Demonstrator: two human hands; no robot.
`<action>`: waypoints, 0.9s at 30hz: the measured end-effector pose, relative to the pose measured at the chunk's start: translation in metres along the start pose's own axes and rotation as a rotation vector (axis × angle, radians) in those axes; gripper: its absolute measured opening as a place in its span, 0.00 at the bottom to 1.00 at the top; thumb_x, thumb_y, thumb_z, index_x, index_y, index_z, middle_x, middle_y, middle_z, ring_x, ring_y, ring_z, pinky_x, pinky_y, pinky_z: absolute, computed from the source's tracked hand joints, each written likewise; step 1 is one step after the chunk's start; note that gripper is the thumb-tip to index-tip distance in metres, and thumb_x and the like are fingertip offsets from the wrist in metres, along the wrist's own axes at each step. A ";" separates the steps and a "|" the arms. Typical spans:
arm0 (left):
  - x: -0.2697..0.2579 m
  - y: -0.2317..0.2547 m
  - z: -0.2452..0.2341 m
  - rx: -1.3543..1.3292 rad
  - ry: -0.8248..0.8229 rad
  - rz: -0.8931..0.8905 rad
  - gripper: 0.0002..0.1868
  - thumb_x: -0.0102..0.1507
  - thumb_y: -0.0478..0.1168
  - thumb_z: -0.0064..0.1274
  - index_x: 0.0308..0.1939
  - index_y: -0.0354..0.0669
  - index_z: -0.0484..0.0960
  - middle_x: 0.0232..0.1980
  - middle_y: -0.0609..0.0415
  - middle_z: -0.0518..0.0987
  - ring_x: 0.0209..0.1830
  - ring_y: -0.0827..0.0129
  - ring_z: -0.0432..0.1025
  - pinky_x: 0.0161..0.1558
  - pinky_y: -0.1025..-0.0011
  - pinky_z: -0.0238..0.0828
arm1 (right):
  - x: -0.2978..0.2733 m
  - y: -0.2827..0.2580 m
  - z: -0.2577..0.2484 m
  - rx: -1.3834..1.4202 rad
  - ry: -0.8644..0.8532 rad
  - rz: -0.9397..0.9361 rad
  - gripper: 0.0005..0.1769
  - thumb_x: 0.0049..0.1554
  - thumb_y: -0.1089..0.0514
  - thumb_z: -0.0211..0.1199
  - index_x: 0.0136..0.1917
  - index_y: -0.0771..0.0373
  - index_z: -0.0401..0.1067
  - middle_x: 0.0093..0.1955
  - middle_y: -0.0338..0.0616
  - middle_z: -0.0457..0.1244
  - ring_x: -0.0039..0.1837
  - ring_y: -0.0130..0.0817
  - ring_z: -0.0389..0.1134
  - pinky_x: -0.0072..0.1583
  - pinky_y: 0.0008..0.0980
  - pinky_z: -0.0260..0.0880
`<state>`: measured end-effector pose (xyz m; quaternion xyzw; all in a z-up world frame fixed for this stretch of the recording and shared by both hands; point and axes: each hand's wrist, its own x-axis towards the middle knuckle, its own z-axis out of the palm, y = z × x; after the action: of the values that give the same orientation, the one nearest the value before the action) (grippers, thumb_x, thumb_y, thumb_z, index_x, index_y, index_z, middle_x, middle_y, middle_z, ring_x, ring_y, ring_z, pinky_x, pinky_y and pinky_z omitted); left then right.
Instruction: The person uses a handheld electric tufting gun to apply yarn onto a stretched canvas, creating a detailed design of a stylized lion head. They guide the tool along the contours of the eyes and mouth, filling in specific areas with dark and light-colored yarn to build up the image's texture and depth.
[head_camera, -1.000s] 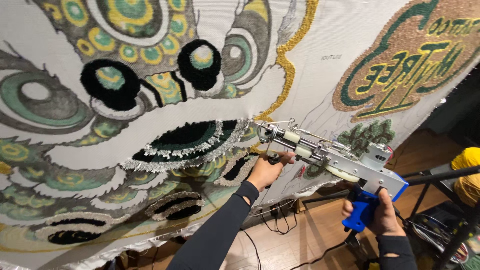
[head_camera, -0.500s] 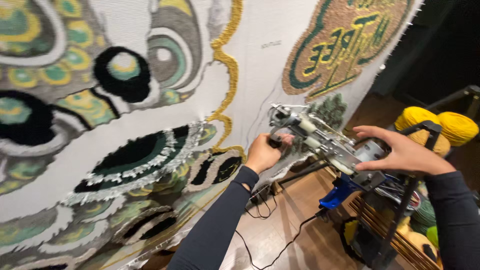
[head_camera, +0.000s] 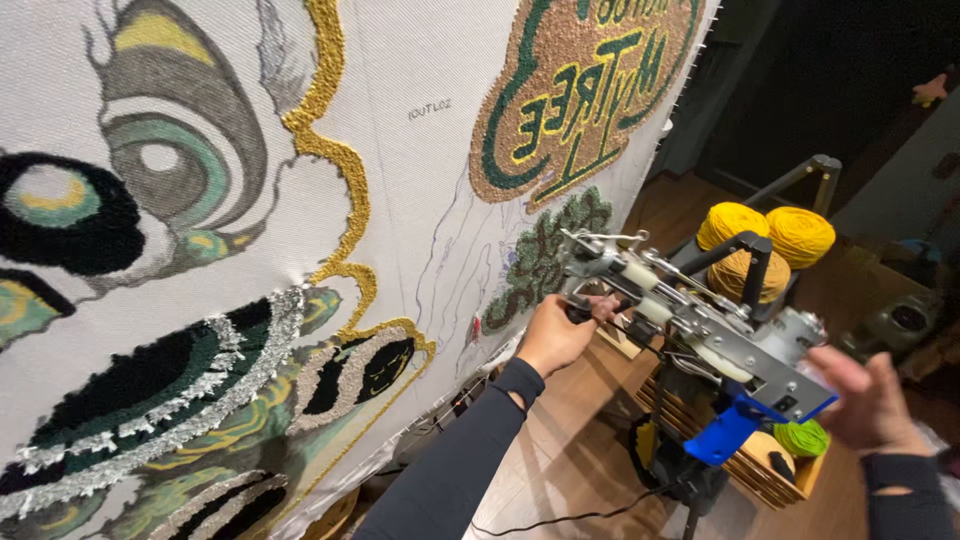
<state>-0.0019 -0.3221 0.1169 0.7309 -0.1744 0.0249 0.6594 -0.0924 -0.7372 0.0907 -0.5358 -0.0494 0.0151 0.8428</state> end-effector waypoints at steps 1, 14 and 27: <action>0.000 0.000 -0.005 -0.034 0.004 -0.011 0.13 0.65 0.43 0.59 0.48 0.40 0.88 0.40 0.54 0.88 0.39 0.73 0.80 0.45 0.73 0.75 | 0.003 0.016 -0.006 0.038 -0.012 0.026 0.65 0.44 0.19 0.62 0.80 0.64 0.59 0.69 0.60 0.65 0.67 0.52 0.64 0.60 0.49 0.62; -0.105 -0.070 -0.196 0.064 0.562 0.207 0.11 0.63 0.30 0.52 0.45 0.40 0.87 0.40 0.58 0.86 0.39 0.74 0.79 0.43 0.72 0.75 | 0.138 0.120 0.228 0.060 -0.128 0.346 0.45 0.51 0.24 0.52 0.71 0.55 0.64 0.64 0.48 0.66 0.62 0.48 0.68 0.60 0.59 0.68; -0.308 -0.100 -0.341 -0.239 0.984 -0.185 0.19 0.68 0.45 0.57 0.31 0.32 0.78 0.26 0.54 0.73 0.23 0.71 0.63 0.27 0.69 0.58 | 0.231 0.309 0.484 -0.336 -0.821 0.102 0.19 0.62 0.55 0.66 0.56 0.75 0.75 0.52 0.48 0.71 0.50 0.31 0.70 0.53 0.33 0.72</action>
<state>-0.1957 0.0852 -0.0168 0.5645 0.2203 0.2874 0.7418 0.0980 -0.1516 0.0302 -0.6167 -0.3551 0.2597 0.6528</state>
